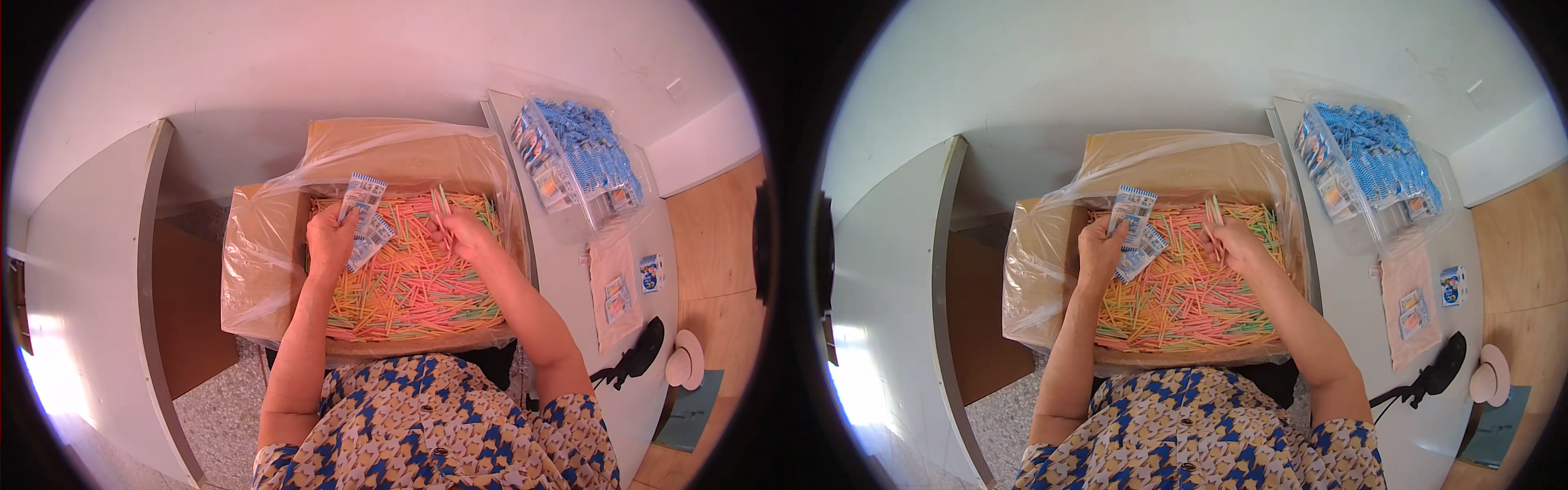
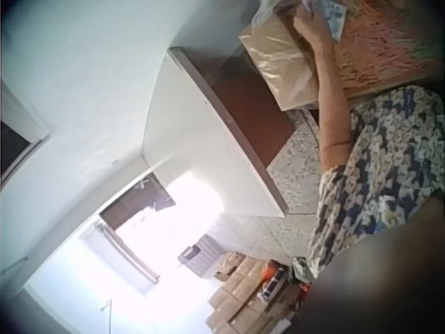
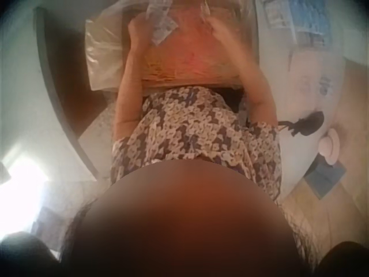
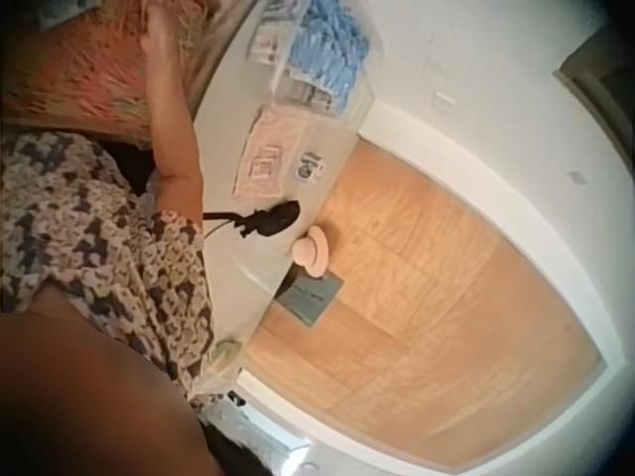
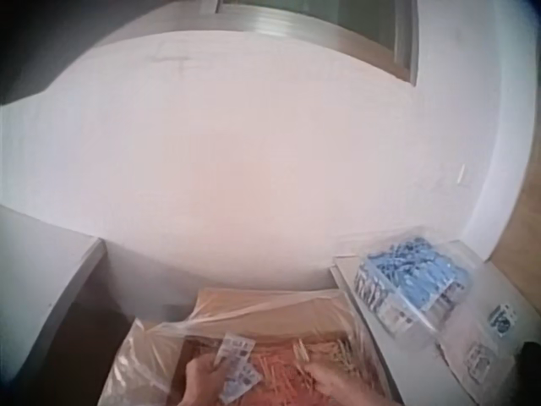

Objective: Packing small blue and white packets into a cardboard box containing colorful shredded paper filler.

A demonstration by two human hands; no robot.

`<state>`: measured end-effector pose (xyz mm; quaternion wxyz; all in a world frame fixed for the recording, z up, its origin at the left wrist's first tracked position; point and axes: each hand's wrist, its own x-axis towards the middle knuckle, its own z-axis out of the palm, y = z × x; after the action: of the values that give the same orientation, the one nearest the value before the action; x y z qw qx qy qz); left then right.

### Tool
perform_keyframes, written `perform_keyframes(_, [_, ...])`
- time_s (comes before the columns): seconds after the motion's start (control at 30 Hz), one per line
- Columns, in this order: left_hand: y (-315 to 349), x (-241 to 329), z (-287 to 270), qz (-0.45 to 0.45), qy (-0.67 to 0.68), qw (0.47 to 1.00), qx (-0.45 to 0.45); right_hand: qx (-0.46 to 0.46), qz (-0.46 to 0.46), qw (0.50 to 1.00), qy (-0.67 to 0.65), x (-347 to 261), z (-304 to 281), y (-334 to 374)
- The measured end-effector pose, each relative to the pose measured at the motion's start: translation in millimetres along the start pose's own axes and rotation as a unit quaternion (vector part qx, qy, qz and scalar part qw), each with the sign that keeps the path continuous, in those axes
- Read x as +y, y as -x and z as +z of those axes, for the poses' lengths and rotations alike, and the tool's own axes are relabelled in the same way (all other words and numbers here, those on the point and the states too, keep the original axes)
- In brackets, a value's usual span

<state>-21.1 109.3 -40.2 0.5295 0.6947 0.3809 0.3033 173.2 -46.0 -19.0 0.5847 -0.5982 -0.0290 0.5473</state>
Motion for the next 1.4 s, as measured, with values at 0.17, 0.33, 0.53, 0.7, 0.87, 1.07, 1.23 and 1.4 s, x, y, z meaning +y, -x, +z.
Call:
perform_keyframes(0.17, [-0.3, -1.6, 2.4, 0.012, 0.01, 1.0, -0.005, 0.054, 0.007, 0.998, 0.007, -7.8, 4.0, -26.6])
perform_keyframes(0.33, [-0.7, -2.1, 2.7, 0.014, 0.003, 1.0, -0.015, 0.016, -0.022, 0.982, 0.185, -24.3, 8.0, -34.5])
perform_keyframes(0.53, [0.7, 4.9, -0.6, -0.011, 0.004, 0.999, -0.036, 0.049, -0.121, 0.976, 0.174, -18.8, 18.8, -2.5])
perform_keyframes(0.7, [-0.4, -1.3, 0.7, -0.006, 0.039, 0.998, -0.038, 0.06, -0.296, 0.921, 0.245, -16.9, 24.7, 9.3])
perform_keyframes(0.87, [8.3, 25.3, -4.5, -0.018, 0.18, 0.98, -0.082, 0.07, -0.273, 0.939, 0.199, -26.1, 17.2, 35.1])
perform_keyframes(1.07, [37.6, 53.4, 7.0, 0.025, 0.259, 0.892, -0.371, 0.011, -0.311, 0.95, 0.033, -7.3, 29.7, 41.3])
perform_keyframes(1.23, [46.9, 48.6, 13.0, -0.076, 0.247, 0.833, -0.489, 0.005, -0.227, 0.971, 0.07, 6.5, 51.3, 65.7])
perform_keyframes(1.4, [57.9, 53.5, 24.6, 0.083, 0.209, 0.889, -0.4, -0.129, -0.241, 0.961, -0.051, 30.7, 55.5, 77.1])
